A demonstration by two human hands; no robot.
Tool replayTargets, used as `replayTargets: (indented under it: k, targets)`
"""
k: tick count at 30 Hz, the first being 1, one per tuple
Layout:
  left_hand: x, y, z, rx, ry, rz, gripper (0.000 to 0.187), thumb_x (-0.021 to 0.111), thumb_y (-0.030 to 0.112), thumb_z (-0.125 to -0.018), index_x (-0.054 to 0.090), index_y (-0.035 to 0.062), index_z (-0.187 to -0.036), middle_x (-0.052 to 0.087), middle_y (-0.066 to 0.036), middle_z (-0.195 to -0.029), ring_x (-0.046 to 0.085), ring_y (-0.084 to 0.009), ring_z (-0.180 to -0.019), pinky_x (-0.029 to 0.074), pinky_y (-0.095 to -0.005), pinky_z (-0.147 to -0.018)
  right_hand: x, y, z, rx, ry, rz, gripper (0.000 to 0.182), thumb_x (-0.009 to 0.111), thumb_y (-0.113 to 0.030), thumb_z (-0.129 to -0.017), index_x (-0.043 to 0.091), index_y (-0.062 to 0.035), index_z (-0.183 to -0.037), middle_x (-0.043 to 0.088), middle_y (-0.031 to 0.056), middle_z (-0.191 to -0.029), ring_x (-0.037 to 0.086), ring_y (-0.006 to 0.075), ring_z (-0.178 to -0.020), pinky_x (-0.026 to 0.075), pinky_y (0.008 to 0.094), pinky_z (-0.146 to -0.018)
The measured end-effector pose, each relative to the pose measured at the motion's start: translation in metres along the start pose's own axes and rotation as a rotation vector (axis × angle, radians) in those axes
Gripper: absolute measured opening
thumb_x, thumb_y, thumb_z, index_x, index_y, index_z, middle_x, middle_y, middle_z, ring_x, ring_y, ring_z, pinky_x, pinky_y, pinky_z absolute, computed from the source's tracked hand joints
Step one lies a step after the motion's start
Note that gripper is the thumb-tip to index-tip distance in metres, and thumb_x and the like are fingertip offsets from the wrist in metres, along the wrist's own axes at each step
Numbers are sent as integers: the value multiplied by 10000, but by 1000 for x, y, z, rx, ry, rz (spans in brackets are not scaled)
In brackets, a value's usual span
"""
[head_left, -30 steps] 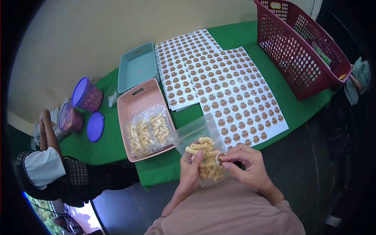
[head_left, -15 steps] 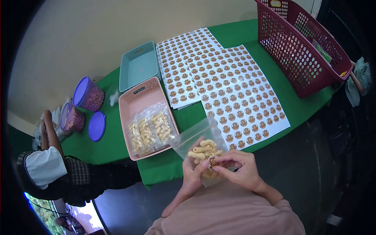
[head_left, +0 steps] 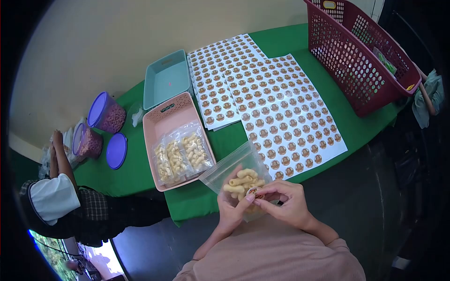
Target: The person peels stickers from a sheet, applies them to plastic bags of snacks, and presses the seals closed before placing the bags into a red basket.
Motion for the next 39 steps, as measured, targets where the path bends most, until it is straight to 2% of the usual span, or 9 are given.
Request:
replayTargets:
  k: [14,16,18,19,24,30,35,39]
  targets:
    - [3,4,7,37,2,-81,565,543,-2,-748,282,-20,-1248,455,-185,-1136,523,-263,-987,436,-343,-844,1,2,3,-24,0,26,165,634,12,-696,614,15,-860,599,105,-811,602,119,-692,513,217,-610]
    - [3,6,9,118,-26,-215,540,523,-24,-759,289,-20,-1245,458,-183,-1141,514,-251,-1002,427,-334,-852,1,4,3,-23,-3,30,166,633,12,-694,610,14,-858,594,101,-806,602,119,-691,509,216,-608]
    - [2,6,9,131,-29,-189,509,524,-35,-760,319,-35,-1226,469,-173,-1130,506,-227,-1006,420,-317,-850,1,3,2,-23,-8,36,166,633,11,-692,607,14,-856,589,97,-801,601,120,-690,505,215,-606]
    - [2,6,9,141,-29,-163,479,526,-47,-762,348,-49,-1207,480,-163,-1119,498,-202,-1009,413,-300,-848,1,1,2,-28,-29,51,167,628,7,-697,602,11,-862,582,91,-796,597,119,-686,499,216,-603]
    - [2,0,9,112,-13,-146,476,529,-33,-765,353,-44,-1207,476,-161,-1125,496,-198,-1009,408,-296,-852,-4,1,0,-6,-120,115,163,605,-16,-722,593,4,-883,568,82,-783,582,115,-674,478,224,-605]
    - [16,1,1,90,3,-59,495,527,4,-774,332,-30,-1227,481,-146,-1114,501,-190,-996,403,-292,-856,-15,4,2,126,-164,-57,137,577,-51,-763,587,7,-887,577,64,-808,552,81,-662,456,201,-616]
    - [35,-6,-12,64,5,17,514,537,14,-764,329,-18,-1233,484,-135,-1098,504,-188,-992,407,-296,-858,-39,11,6,344,-224,-129,148,556,-91,-802,583,19,-898,578,18,-722,521,39,-618,432,168,-568]
    - [47,-19,-26,-30,62,131,403,513,82,-796,376,0,-1167,479,-124,-1083,498,-187,-994,423,-306,-841,-67,8,6,425,-251,-114,138,561,-108,-803,584,16,-859,565,6,-684,506,32,-580,411,163,-519]
Point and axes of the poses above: each hand's wrist, its own z-axis away from the middle knuckle, its own x-axis out of the palm, y = z × x, the point moved 3 cm from there along -z, towards the middle knuckle
